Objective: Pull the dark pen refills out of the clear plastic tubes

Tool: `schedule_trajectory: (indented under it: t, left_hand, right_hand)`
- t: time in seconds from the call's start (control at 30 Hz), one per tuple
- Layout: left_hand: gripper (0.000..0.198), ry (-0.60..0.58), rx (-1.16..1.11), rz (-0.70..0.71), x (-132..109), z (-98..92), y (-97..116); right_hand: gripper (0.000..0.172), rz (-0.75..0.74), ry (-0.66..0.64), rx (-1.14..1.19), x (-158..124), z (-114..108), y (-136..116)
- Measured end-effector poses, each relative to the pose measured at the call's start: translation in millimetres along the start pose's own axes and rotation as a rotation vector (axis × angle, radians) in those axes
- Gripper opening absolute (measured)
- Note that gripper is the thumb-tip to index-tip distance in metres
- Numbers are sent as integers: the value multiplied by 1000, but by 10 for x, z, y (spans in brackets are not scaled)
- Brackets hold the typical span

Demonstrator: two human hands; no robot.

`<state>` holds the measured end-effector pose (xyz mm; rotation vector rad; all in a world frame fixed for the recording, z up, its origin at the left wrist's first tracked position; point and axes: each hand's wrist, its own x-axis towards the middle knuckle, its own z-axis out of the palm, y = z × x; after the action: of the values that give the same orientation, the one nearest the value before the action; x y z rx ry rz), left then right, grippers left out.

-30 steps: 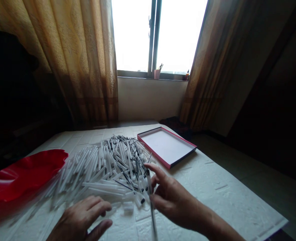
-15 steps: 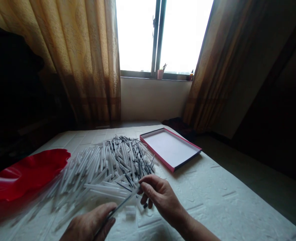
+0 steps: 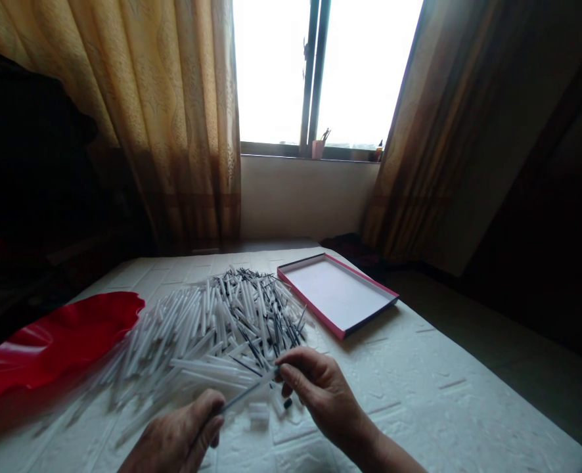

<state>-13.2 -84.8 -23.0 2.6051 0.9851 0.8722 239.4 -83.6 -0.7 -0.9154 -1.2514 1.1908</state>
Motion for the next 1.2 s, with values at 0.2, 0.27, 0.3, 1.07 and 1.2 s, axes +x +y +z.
schedule_trajectory:
  t: [0.2,0.27,0.3,1.07,1.2]
  left_hand:
    - [43,-137,-144,-210,70,-71,31]
    - [48,-214,-211,-281,99,-124,65]
    - [49,-242,-232,-303,108,-145,77]
    - [9,47,-1,-103,20,-73,-56]
    - [9,94,17,-63,54,-117,-49]
  right_hand:
    - [19,-119,-8,-93,-8,-14,44]
    - [15,-181,-12,-168,-9,-17,46]
    - [15,-200,-14,-201,-10,-18,47]
    - [15,-135,-25,-287,-24,-14,109]
    - [16,-136,-34,-294,-32,-20,134]
